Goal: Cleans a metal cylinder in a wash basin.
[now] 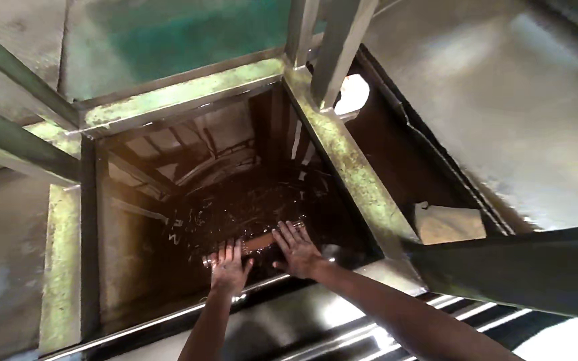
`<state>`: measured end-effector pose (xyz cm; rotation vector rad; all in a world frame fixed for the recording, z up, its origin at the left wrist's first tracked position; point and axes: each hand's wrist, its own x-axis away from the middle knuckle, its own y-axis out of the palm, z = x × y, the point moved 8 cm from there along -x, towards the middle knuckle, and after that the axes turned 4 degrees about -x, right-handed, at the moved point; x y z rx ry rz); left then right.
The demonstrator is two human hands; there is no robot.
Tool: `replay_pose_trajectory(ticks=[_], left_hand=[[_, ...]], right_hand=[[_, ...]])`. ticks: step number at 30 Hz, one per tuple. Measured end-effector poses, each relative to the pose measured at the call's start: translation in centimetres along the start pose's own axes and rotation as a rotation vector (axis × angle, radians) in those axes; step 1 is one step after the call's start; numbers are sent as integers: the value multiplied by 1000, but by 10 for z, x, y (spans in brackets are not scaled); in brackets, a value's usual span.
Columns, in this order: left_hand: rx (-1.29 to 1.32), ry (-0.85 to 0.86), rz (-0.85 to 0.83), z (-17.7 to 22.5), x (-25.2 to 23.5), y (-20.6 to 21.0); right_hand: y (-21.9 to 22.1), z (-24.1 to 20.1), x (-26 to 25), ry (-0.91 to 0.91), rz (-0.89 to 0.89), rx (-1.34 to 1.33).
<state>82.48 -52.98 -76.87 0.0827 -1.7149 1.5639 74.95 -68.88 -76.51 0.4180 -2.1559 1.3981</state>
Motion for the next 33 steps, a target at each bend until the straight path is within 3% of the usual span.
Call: replay_pose_trajectory(ticks=[4,8,10,13,16,18,25,29,33], left_hand=[[-17,-95,168,1,-39,-28],[4,-144,99,6,-53,-46],[5,-62,53,8,-43,-35],[-53,-17,-7,10,-22,-24],[-54,-21,-67,15,-5,-18],[-61,-29,-93,16,-4,-16],[-216,13,-37,48,-45,-30],[-163,131,4,87,-33,-22],[-197,154,-71,70,-21,-18]], right_hand=[[-25,7,-48,-6,134,-52],[-37,-20,-53,-57,192,-49],[-1,-38,-29,-131,118,-87],[31,-40,8,-101,-117,-152],[31,-41,40,-110,-189,-148],[35,-43,61,-181,-129,-133],[30,-55,87,-157,-146,-89],[23,-64,93,-153,-189,-56],[6,-59,69,-154,-292,-133]])
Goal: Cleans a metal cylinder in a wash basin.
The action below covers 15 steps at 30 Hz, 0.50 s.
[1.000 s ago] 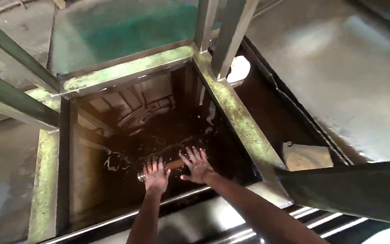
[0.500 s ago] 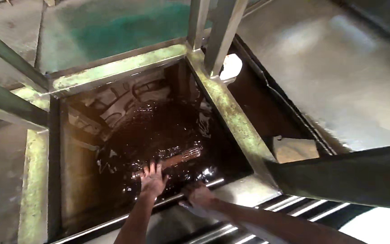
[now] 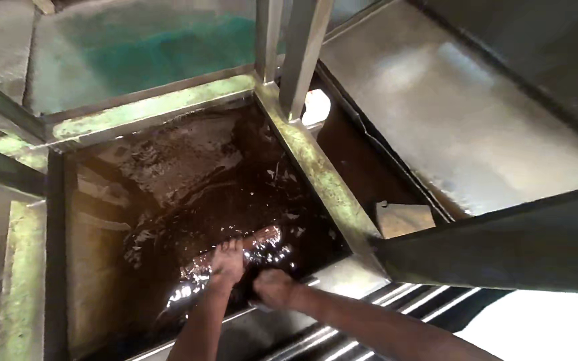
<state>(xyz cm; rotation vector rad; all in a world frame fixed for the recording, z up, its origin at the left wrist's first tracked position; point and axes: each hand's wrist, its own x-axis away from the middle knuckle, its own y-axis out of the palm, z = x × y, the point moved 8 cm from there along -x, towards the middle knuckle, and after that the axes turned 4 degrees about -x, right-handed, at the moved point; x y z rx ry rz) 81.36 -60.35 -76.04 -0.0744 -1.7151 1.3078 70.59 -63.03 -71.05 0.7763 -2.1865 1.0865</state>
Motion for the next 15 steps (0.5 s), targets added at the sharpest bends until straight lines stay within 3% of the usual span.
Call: replay_pose_trajectory(ticks=[3,11,15], left_hand=[[-44,-66,-67,-21,10,18],[35,218,-5,48,-16,23],[-9,105,-22,30,-20,-3]], right_hand=[[1,-6,-8,-47,-50,18],[10,-10,-2,-69,-78,133],[18,-8,0,-29,-75,154]])
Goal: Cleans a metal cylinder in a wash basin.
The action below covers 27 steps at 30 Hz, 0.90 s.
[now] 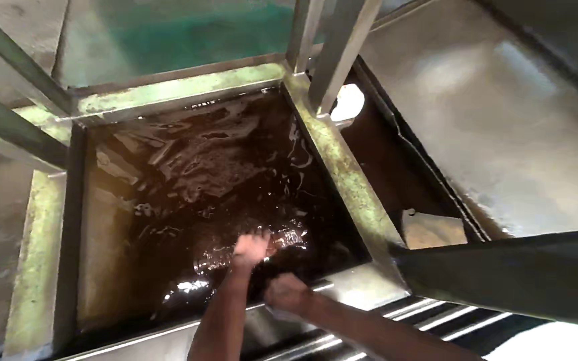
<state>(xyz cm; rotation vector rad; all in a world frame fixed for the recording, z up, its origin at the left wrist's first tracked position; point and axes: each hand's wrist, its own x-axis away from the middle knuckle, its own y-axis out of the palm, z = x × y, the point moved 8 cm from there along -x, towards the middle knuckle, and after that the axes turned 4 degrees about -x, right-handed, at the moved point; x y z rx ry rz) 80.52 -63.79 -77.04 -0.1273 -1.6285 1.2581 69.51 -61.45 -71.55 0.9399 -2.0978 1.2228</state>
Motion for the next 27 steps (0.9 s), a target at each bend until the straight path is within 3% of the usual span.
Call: replay_pose_trajectory(ticks=[3,6,9,12,18,22,27], left_hand=[[56,-149,108,-5,-9,-9],[82,-148,157,0,-9,5],[49,-89,43,6,4,28],[46,-37,50,12,16,44],[-81,77,-94,19,16,16],[-4,-45,11,1,-4,-10],[109,-214,234,-16,-14,-5]], right_hand=[[1,4,-2,17,46,-74],[4,9,-1,-58,116,-43],[4,12,5,-82,140,-61],[2,14,6,-97,157,-88],[2,17,7,-77,201,-134],[5,19,9,-51,203,-133],[4,20,8,-91,305,-96]])
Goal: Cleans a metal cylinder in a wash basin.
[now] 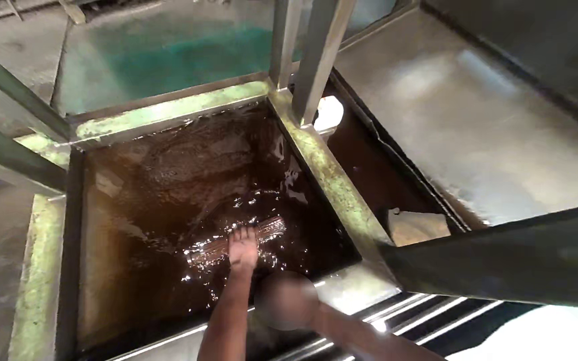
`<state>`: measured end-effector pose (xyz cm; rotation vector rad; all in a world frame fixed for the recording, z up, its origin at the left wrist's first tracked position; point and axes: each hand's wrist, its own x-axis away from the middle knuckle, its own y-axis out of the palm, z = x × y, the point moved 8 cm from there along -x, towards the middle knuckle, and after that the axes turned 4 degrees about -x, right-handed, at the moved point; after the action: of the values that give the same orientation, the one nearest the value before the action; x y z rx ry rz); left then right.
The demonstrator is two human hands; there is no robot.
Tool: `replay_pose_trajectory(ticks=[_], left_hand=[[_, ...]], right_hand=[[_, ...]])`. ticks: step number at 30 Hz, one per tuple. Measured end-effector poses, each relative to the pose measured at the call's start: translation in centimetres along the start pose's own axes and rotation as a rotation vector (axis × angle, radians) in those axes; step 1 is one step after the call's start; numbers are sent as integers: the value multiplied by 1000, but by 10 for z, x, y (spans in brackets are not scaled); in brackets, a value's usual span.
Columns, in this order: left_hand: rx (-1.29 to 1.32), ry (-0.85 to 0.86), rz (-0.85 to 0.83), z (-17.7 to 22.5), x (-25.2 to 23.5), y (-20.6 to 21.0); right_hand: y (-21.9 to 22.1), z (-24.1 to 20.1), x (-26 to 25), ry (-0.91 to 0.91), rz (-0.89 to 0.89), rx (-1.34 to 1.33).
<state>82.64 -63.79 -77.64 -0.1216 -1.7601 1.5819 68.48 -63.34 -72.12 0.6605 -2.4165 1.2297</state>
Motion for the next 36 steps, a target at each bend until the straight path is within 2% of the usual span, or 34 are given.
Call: replay_pose_trajectory(ticks=[5,9,13,18,20,23,26,28,32,36], left_hand=[[-3,29,-1,5,32,14],[-35,114,-182,16,61,34],[-74,186,-278,18,65,49],[-163,240,-321,12,48,22],[-154,227,-298,7,33,3],[-86,113,-195,6,12,-17],[-28,7,-63,2,4,-8],[-27,13,14,-1,6,2],[-5,4,-7,4,32,11],[7,26,-90,18,58,19]], right_hand=[[-6,8,3,71,-35,-101],[-18,19,0,175,-15,-192],[-26,23,0,244,-18,-211],[-31,33,5,287,9,-212],[-31,37,10,304,8,-239],[-29,43,12,301,18,-244],[-32,44,11,276,36,-260],[-36,43,11,267,45,-260],[-33,48,9,308,37,-258],[-42,65,-1,353,188,-138]])
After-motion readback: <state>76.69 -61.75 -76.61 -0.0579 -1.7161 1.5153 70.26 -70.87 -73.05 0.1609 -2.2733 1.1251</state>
